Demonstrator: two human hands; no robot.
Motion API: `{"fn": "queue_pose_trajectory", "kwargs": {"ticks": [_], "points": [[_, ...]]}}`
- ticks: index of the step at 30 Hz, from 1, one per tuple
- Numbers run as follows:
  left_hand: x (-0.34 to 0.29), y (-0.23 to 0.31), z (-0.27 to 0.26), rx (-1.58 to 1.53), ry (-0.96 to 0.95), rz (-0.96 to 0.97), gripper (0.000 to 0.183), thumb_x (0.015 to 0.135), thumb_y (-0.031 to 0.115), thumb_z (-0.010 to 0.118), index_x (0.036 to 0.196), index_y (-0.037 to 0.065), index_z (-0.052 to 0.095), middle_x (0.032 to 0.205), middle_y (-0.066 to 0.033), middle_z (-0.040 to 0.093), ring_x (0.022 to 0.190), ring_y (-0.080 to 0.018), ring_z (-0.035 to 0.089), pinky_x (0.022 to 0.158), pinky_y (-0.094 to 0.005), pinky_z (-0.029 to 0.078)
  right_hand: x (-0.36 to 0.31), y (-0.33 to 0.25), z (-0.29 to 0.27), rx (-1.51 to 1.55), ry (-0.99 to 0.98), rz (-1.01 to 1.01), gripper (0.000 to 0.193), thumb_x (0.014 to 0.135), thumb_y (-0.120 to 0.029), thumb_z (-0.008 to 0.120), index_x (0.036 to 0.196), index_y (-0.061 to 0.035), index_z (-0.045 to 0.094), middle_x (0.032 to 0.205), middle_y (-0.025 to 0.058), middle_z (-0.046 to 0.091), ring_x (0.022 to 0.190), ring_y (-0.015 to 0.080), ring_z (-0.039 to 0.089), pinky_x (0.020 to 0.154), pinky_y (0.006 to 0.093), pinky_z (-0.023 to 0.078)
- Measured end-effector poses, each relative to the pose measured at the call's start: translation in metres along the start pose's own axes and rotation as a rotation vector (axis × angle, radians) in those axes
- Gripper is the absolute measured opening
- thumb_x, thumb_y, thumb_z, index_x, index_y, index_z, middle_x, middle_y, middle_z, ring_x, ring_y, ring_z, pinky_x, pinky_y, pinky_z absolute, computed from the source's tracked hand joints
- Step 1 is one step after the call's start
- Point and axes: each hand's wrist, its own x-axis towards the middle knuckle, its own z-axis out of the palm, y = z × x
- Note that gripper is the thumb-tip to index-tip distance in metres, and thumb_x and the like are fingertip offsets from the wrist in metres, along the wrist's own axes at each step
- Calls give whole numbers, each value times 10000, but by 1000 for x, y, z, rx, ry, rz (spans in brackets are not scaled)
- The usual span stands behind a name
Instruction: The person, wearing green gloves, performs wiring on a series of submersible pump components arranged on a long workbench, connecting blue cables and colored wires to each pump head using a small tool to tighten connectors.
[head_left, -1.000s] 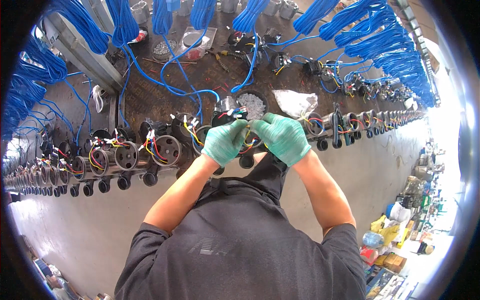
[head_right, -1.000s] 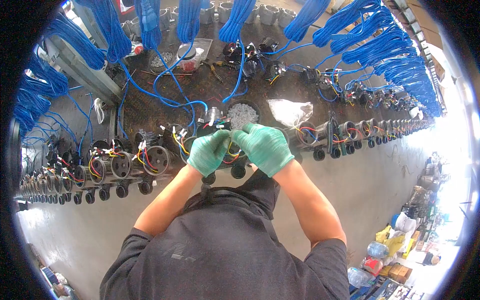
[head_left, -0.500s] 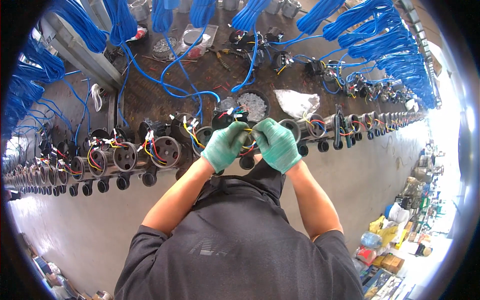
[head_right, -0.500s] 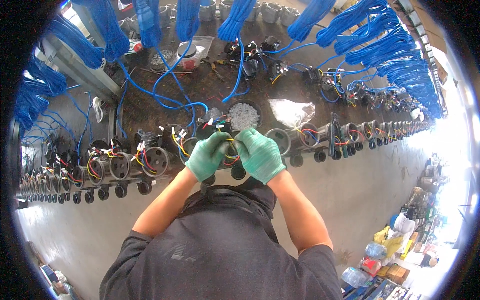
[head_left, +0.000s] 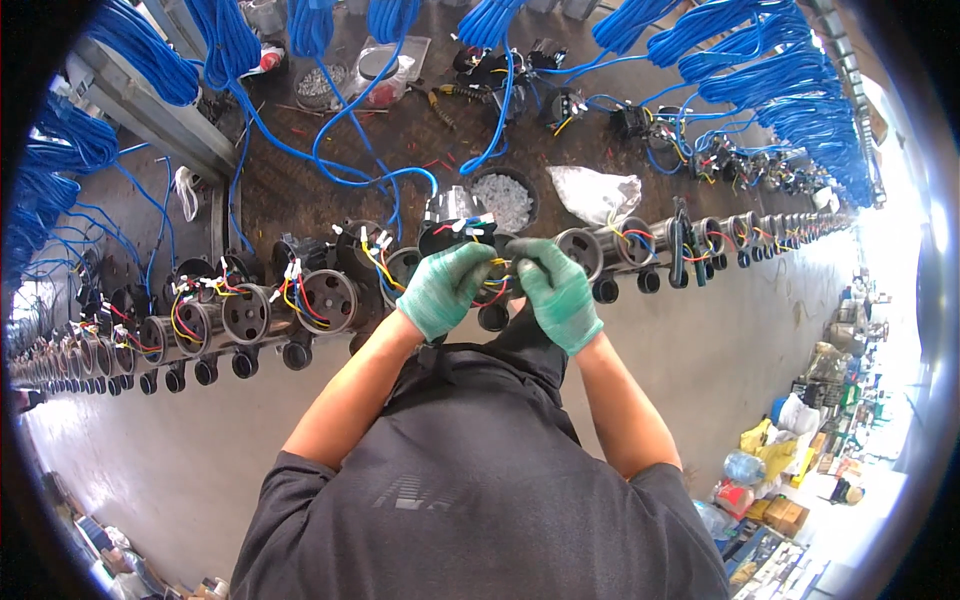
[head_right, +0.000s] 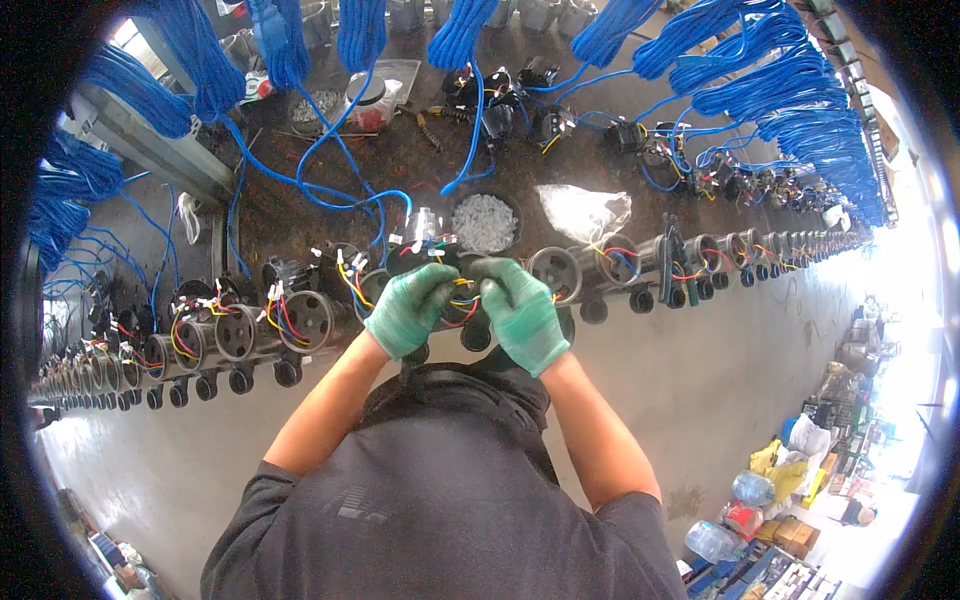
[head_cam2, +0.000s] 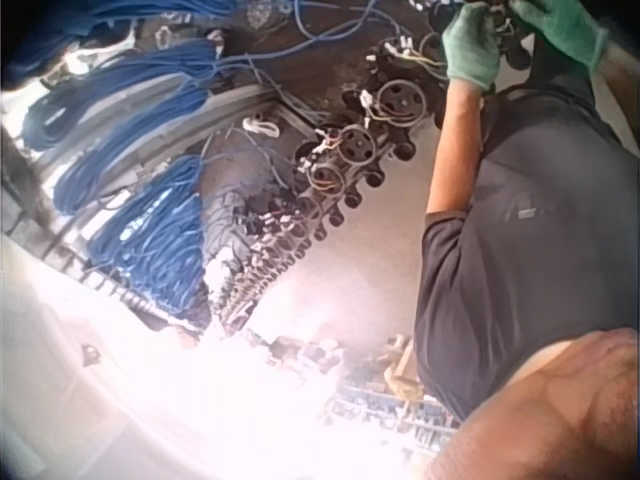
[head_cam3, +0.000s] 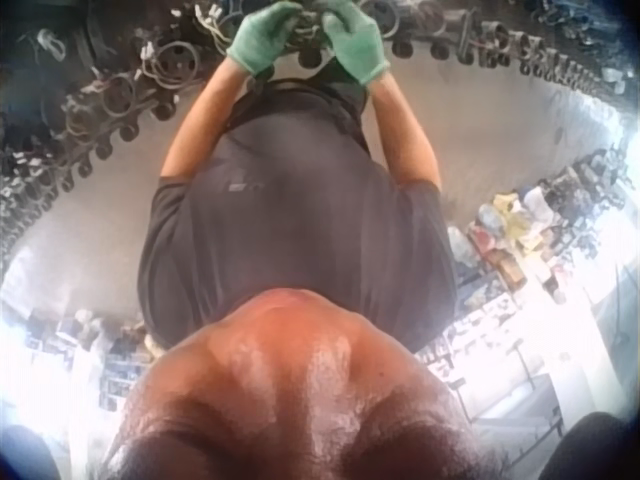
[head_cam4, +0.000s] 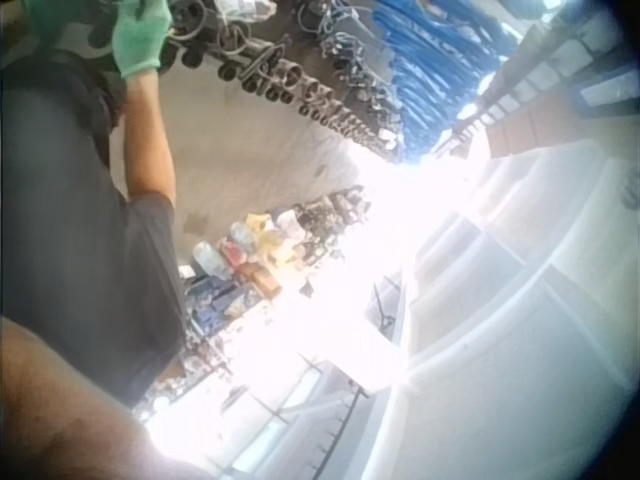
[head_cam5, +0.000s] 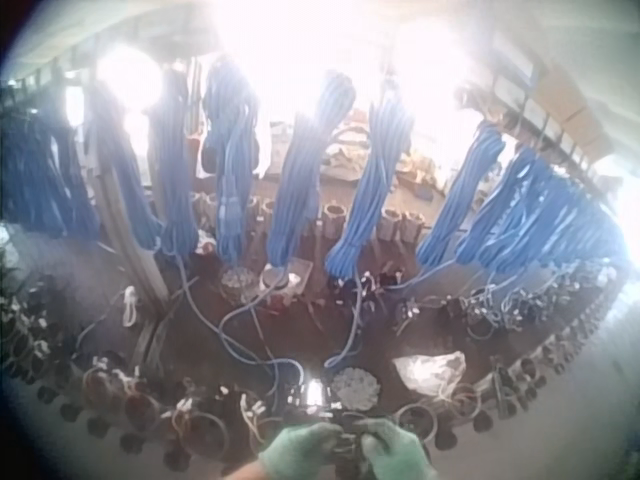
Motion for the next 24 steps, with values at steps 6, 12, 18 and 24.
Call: {"fn": "queue_pose_trajectory", "kwargs": {"ticks": [6,12,18,24], "points": [[1,0,-2,-18,-24,-14,205,1052,25,705,1254,7,731,1093,-153,795,967,-272,780,862,-378,607,10,9,-13,-562,-36,-545,332,894,5,790,1216,-54,737,1055,147,751,894,352,757,766,414,623],[1,0,-2,-4,-35,-36,215,1057,27,693,1269,11,726,1106,-156,796,988,-266,776,879,-381,604,19,10,-20,-710,-40,-729,216,880,-96,804,1085,-89,739,1005,110,752,828,309,752,670,430,606],[0,2,-4,13,-62,-66,207,1069,47,686,1270,19,727,1116,-152,800,1001,-269,780,890,-378,605,17,1,-10,-507,-47,-585,164,904,-52,802,1060,-51,752,877,111,729,707,289,724,630,390,585],[-1,-2,-2,-5,-20,33,220,1051,20,703,1269,28,734,1110,-153,797,986,-276,784,875,-379,609,-5,1,7,1005,-70,835,209,1102,-209,646,1017,-41,735,757,32,691,564,139,630,517,310,502]]}}
